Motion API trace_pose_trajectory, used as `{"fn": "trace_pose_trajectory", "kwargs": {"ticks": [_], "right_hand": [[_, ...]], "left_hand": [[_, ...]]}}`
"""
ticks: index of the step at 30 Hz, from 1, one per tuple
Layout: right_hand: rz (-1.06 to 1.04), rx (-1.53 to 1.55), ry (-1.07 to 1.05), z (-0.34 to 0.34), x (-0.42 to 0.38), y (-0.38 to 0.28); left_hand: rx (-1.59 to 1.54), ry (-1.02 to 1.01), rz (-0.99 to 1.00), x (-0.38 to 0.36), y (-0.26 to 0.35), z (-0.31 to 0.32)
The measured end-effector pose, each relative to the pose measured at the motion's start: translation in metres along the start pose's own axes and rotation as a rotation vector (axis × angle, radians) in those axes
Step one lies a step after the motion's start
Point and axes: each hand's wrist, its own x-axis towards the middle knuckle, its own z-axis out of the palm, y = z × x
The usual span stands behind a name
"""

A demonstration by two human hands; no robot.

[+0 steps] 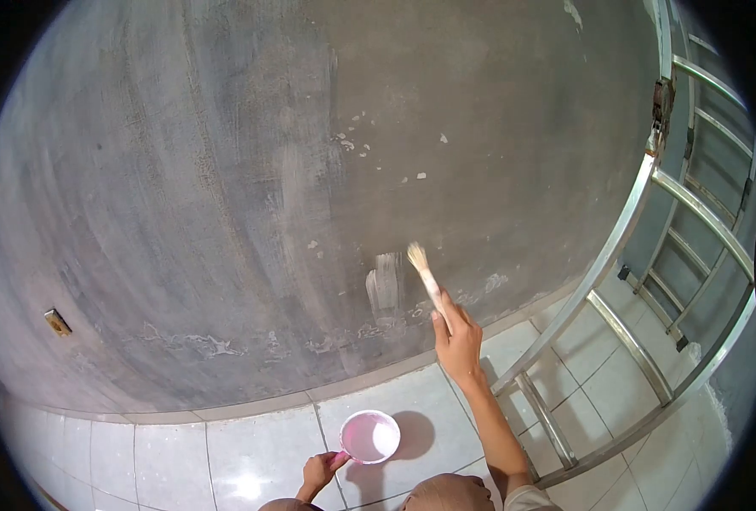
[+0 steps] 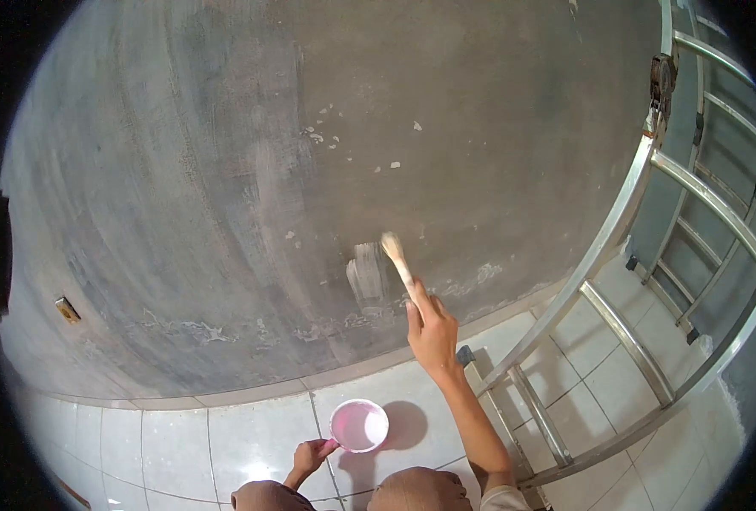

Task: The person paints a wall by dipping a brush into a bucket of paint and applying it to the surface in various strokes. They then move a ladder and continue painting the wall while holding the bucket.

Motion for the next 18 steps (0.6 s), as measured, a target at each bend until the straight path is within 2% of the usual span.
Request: {"fn": "trace_pose_trajectory", "kwargs": {"ticks": [5,8,12,15,16,18], "right_hand": [[-0.038,-0.240,-0.148,0.005,0.039,-0.038],[0.033,-0.296,-0.280,0.032,0.034,-0.037],[0.119,-0.306,-0.485,0.059,-0.029,-0.022],[0.255,-0.320,-0.793,0.071,-0.105,0.007],[0.307,-0.298,-0.874,0.070,-0.112,0.013],[0.274,-0.319,-0.930,0.069,-0.106,0.019]], "left_hand": [[-0.062,0.019,0.025,-0.003,-0.003,0.002],[-0.040,0.001,0.007,-0.003,0.000,0.000],[-0.048,0.012,0.009,-0.002,-0.003,0.001],[-0.039,-0.011,0.008,-0.005,0.002,-0.001],[-0.026,-0.021,0.000,-0.004,0.002,-0.002],[-0.026,-0.011,0.000,-0.002,0.001,-0.002]]}}
